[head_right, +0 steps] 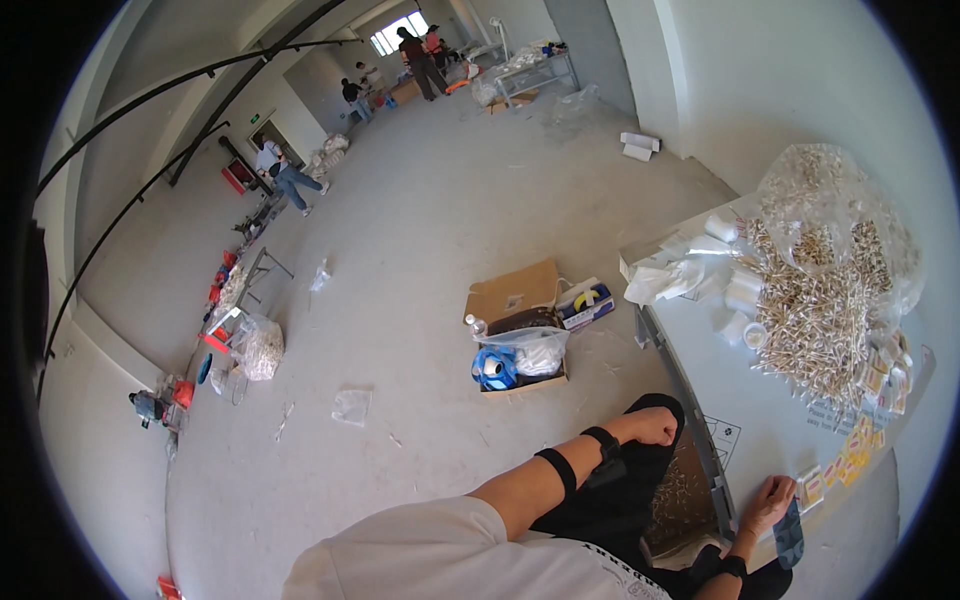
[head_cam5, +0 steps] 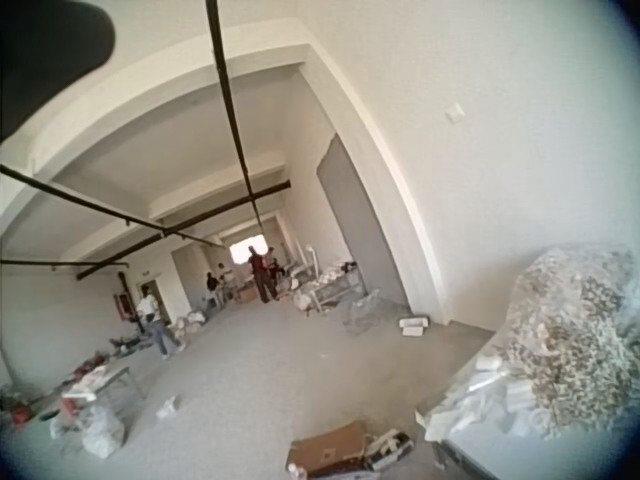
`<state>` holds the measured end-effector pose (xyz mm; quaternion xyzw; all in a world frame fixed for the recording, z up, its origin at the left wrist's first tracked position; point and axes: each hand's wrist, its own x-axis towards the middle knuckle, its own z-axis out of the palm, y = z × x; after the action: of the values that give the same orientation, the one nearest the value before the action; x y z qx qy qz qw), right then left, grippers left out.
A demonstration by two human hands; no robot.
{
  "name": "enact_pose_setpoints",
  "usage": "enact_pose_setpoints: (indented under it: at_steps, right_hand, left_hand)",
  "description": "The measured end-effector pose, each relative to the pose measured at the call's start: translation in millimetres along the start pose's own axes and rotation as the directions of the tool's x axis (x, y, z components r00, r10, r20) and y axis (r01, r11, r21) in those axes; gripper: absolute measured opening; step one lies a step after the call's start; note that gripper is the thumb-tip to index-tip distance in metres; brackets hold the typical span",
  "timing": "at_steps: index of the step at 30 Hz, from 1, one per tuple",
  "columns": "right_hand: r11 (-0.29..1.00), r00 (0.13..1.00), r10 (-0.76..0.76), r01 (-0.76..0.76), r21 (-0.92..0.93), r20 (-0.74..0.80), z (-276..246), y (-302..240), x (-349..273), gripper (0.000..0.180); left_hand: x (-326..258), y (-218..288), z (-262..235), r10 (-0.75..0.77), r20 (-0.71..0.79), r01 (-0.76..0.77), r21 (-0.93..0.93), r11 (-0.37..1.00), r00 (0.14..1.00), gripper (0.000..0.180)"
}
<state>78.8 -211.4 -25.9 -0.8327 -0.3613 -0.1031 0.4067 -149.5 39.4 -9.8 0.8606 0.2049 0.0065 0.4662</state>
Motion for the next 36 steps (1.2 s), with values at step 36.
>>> enact_pose_setpoints:
  at_steps: [36]
  right_hand:
    - [0.986, 0.843, 0.114, -0.162, 0.047, 0.527, -40.9, -30.4, 19.9, 0.055]
  left_hand:
    - [67.9, 101.4, 18.5, -0.07, -0.178, 0.11, 0.227, 0.968, 0.982, 0.049]
